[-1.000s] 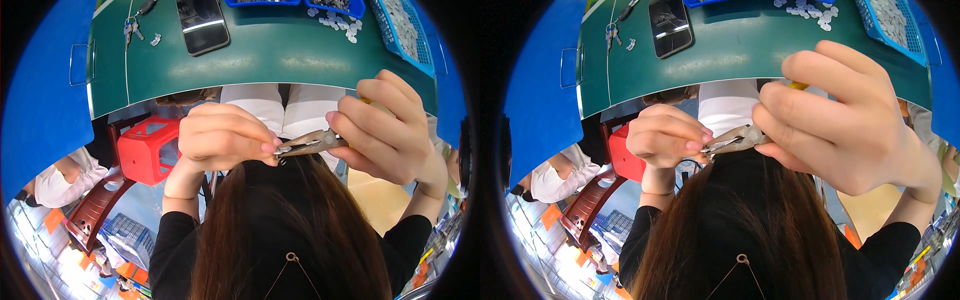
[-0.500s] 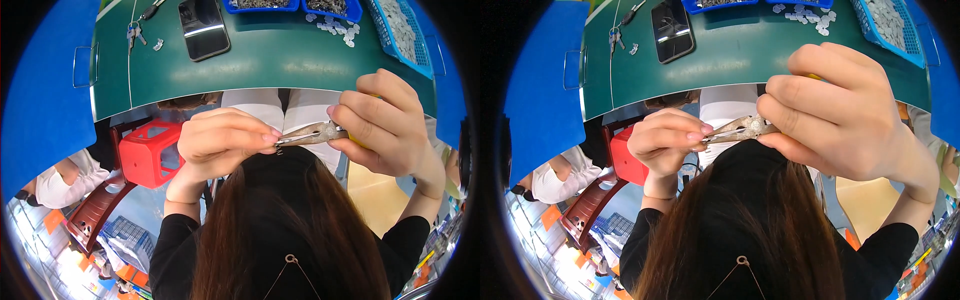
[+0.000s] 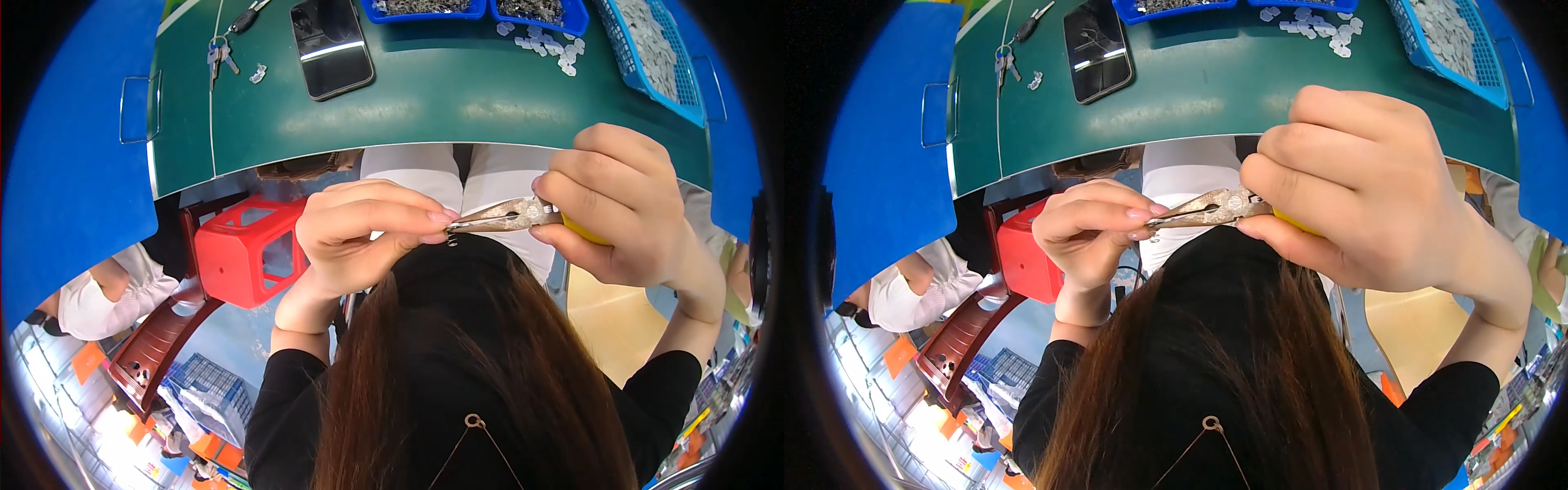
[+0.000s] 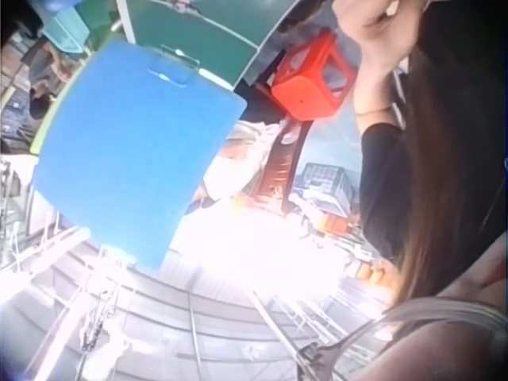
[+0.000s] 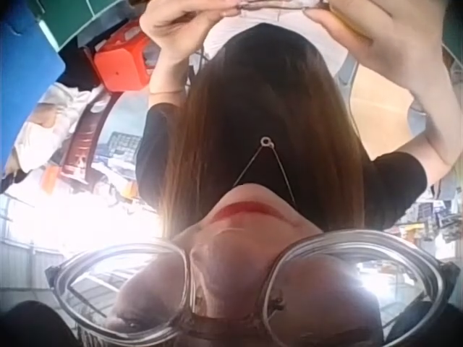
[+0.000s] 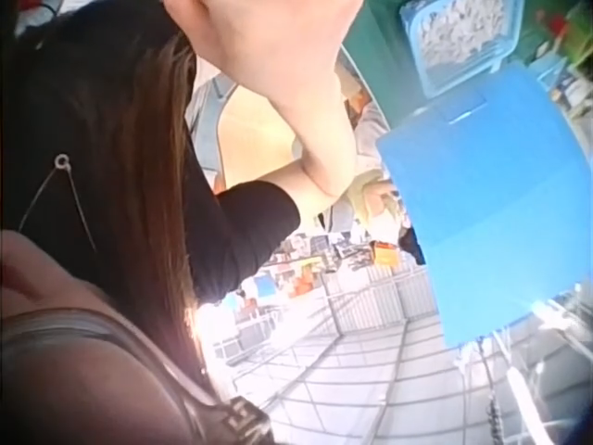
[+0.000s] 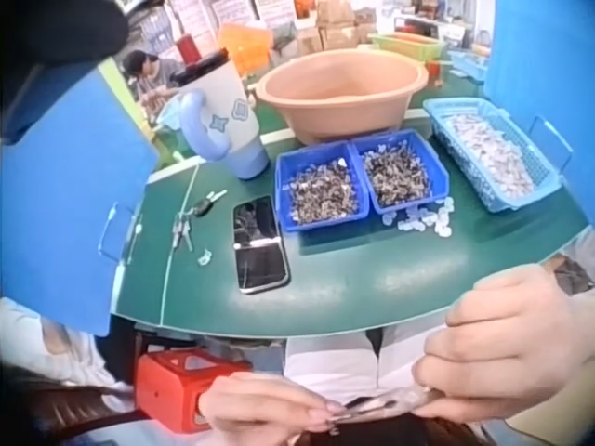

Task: Assembling small metal pins into white plastic parts using needle-nose pliers at a workbench.

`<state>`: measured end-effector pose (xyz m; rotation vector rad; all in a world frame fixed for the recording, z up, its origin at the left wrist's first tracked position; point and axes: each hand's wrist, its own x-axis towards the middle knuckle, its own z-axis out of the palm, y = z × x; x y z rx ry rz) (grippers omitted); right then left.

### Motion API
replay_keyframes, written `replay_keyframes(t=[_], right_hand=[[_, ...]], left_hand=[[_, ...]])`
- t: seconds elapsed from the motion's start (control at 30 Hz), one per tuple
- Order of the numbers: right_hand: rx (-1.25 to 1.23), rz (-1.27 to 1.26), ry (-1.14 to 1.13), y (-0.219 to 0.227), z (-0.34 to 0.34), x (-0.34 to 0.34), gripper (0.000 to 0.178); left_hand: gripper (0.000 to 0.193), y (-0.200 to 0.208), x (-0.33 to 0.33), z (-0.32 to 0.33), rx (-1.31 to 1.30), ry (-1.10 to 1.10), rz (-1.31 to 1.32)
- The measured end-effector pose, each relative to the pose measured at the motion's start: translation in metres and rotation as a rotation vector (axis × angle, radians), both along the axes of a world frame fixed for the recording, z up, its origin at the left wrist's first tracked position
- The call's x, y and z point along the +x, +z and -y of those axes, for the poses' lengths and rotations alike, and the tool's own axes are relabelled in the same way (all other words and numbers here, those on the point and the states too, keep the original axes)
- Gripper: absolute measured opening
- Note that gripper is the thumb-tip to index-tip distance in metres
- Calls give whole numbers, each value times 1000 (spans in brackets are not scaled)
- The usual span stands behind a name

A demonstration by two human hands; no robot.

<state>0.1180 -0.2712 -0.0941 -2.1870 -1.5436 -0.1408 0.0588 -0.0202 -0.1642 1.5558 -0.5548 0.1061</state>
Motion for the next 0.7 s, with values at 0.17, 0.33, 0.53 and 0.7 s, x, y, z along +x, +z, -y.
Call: replay_keyframes(t=[0.17,0.33,0.53,0.7], right_hand=[[8,-274,-40,0,2,3,29],[116,-510,-114,-14,4,8,25],[81,-507,-377,-40,7,23,20],[-15,143,-494,-112,16,61,27]], left_hand=[[23,-3,-1,5,-138,-50,-107],[24,-9,-6,7,-298,73,-319],[26,-19,0,18,-375,194,-454],[26,-34,10,23,-442,233,-561]])
